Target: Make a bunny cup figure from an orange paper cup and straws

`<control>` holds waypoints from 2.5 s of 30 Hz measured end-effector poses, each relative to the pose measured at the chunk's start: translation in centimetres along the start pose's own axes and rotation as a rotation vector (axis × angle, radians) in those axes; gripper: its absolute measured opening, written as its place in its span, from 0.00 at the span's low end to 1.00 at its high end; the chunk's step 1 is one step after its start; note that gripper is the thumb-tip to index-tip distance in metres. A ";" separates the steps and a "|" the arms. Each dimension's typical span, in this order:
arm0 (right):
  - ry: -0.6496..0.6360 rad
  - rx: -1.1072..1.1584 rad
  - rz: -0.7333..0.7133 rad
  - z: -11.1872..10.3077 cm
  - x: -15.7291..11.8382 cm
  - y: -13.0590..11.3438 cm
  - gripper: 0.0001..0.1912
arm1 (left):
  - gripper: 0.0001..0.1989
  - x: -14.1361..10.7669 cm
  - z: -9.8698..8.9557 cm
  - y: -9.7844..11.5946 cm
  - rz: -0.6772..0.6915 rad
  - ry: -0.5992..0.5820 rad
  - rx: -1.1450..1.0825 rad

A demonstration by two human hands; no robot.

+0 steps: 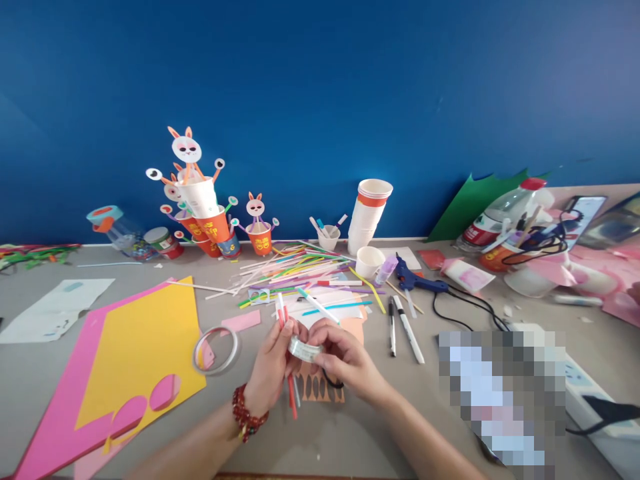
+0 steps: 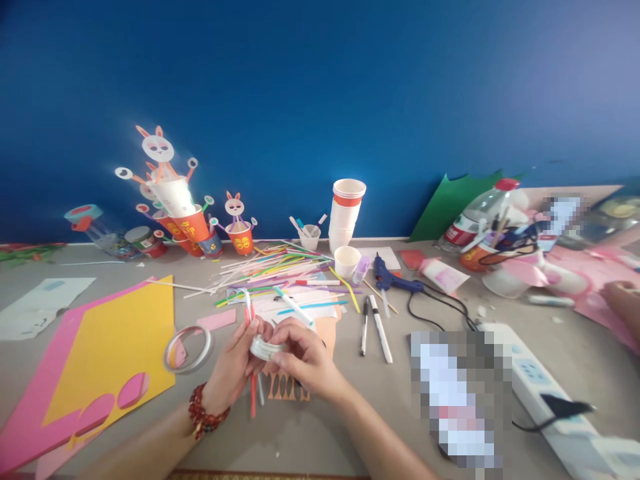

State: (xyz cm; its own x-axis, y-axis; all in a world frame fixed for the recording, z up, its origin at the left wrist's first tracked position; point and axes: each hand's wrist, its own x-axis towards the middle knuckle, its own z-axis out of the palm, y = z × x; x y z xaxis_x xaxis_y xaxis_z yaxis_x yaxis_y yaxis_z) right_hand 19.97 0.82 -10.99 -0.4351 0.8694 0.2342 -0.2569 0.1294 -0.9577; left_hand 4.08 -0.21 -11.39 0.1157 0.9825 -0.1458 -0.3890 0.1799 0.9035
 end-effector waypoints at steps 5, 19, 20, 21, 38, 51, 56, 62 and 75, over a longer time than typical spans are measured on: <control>0.058 -0.034 -0.072 0.2 0.1 0.1 0.11 | 0.19 -0.1 0.1 -0.3 0.000 0.024 0.035; 0.034 -0.033 -0.024 0.2 0.1 0.0 0.12 | 0.20 0.0 0.3 -0.3 -0.043 0.039 -0.024; 0.038 -0.055 -0.041 0.2 0.2 0.0 0.12 | 0.20 0.0 0.3 -0.3 -0.035 0.057 -0.006; 0.041 -0.070 -0.052 0.3 0.2 0.0 0.12 | 0.21 -0.1 0.4 -0.4 -0.031 0.073 0.007; -0.004 0.025 0.003 0.4 0.2 -0.2 0.13 | 0.20 -0.1 0.6 -0.1 -0.034 0.064 0.009; 0.032 -0.135 -0.113 0.3 0.1 -0.2 0.11 | 0.18 -0.3 0.4 -0.3 0.028 0.058 0.093; 0.004 -0.139 -0.116 0.3 0.1 -0.2 0.07 | 0.18 -0.4 0.4 -0.2 0.018 0.056 0.076; 0.013 -0.188 -0.141 0.2 0.1 0.2 0.05 | 0.18 -0.3 0.6 0.2 0.002 0.054 0.044; -0.139 0.215 0.073 -0.5 -0.1 0.3 0.10 | 0.18 -0.1 0.1 0.8 -0.158 -0.008 -0.129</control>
State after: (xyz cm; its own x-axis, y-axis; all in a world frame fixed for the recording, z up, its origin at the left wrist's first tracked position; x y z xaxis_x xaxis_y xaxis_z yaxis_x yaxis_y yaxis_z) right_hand 20.40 0.97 -11.39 -0.5696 0.7970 0.2007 -0.3917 -0.0486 -0.9188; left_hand 3.91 -0.19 -10.63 0.1913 0.9413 -0.2783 -0.4796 0.3370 0.8102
